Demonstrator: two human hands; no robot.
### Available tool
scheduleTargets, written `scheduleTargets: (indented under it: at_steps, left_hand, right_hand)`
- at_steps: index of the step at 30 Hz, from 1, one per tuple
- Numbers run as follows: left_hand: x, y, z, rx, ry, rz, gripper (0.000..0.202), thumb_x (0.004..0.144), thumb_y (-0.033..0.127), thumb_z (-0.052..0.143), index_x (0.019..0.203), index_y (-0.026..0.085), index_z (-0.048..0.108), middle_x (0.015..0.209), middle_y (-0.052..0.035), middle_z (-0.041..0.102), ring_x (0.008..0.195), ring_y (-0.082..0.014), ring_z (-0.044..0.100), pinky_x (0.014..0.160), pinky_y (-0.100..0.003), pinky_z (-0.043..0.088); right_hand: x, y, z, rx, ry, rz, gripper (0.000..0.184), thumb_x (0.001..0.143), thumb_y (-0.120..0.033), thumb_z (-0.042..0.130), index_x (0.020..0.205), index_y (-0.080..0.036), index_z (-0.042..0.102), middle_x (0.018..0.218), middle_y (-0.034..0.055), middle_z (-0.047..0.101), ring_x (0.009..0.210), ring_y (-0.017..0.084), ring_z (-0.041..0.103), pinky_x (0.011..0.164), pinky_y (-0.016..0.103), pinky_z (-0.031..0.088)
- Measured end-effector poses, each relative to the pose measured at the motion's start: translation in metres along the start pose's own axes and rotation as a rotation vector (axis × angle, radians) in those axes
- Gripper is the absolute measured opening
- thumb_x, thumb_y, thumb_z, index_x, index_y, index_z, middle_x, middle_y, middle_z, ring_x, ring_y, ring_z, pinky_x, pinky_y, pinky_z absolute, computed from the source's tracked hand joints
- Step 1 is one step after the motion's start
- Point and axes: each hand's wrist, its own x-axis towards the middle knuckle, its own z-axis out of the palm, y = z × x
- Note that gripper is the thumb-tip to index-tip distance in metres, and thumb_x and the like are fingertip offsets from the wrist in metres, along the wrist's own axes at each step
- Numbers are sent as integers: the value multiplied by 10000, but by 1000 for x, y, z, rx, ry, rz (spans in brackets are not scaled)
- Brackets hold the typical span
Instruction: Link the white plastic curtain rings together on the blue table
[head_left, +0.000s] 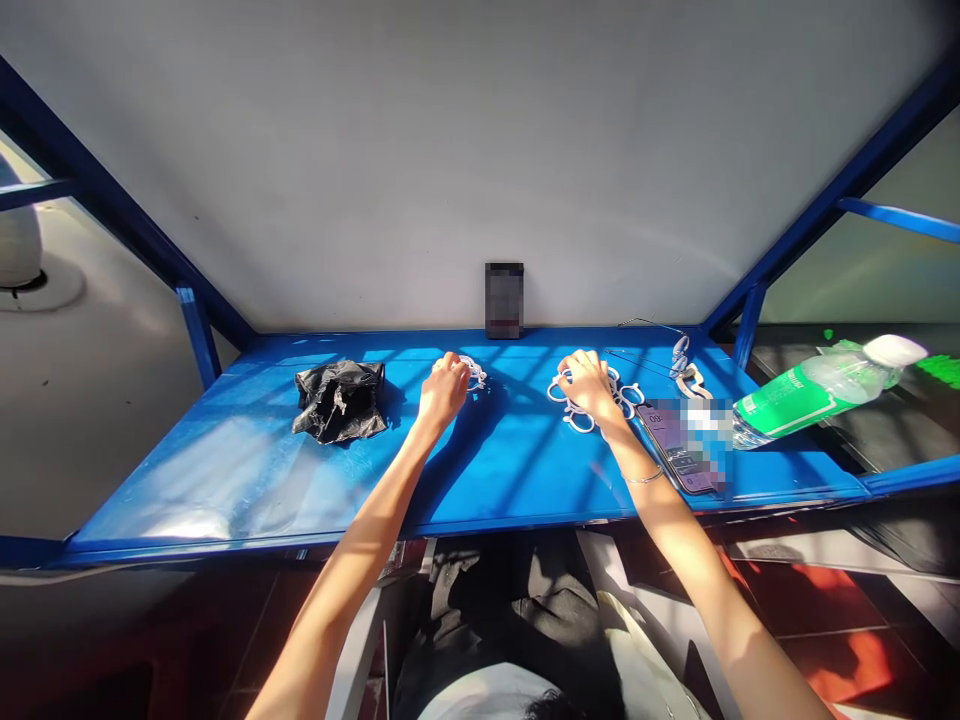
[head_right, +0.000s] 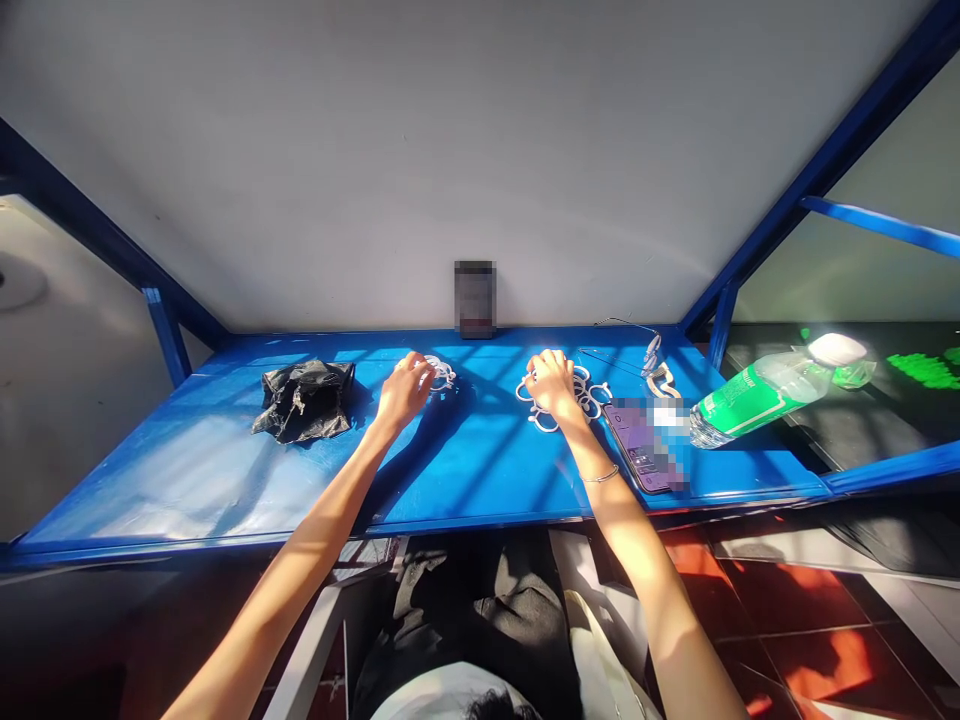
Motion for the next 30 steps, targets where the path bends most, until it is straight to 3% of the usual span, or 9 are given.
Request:
scheduleTargets:
  at_steps: [7, 14, 17, 20, 25, 30]
  left_hand:
    - [0, 1, 1, 56, -66, -42, 316, 959, 228, 374, 974, 156, 682, 1130, -149, 528, 959, -268, 560, 613, -288, 445]
    - [-1, 3, -4, 56, -79, -62, 232, 943, 228, 452, 1015, 160, 661, 1129, -153, 533, 974, -278, 554, 618, -289, 441]
    - [-1, 3, -6, 23, -51, -64, 203, 928, 231, 490, 1032, 167, 652, 1127, -145, 534, 999, -281, 544, 634, -288, 436]
    - [-2, 3, -5, -116, -12, -12, 202, 927, 258, 498, 1034, 171, 645, 1116, -122, 542, 941, -238, 557, 662, -285, 439]
    - [-7, 16, 8, -561, -27, 156, 273, 912, 379, 516, 1053, 174, 629, 1040, -75, 588, 797, -151, 563, 675, -255, 454]
    - [-13, 34, 18, -902, -214, 86, 417, 874, 517, 530, 1032, 141, 621, 978, -75, 636, 655, -113, 549, 587, -242, 449]
  right_hand:
    - [0, 9, 4, -30, -16, 46, 144, 838, -242, 563, 707, -182, 571, 995, 125, 594, 992, 283, 434, 796, 404, 323]
    - [1, 3, 0, -23, 18, 68, 205, 879, -203, 448, 715, -179, 568, 1023, 141, 607, 1021, 310, 466, 834, 442, 344]
    - [5, -5, -5, 110, 75, 71, 199, 890, -253, 454, 750, -186, 579, 987, 125, 628, 1021, 308, 497, 861, 440, 357]
    - [7, -18, -9, 299, 45, 9, 201, 892, -317, 485, 777, -192, 593, 940, 95, 651, 972, 262, 551, 861, 393, 397]
    - [-1, -46, -9, 861, -224, -48, 298, 873, -492, 548, 868, -203, 620, 945, 56, 671, 936, 212, 617, 826, 335, 448]
    - [-10, -65, -5, 1185, -411, 35, 340, 787, -527, 659, 877, -201, 625, 875, 34, 667, 896, 192, 629, 870, 345, 461]
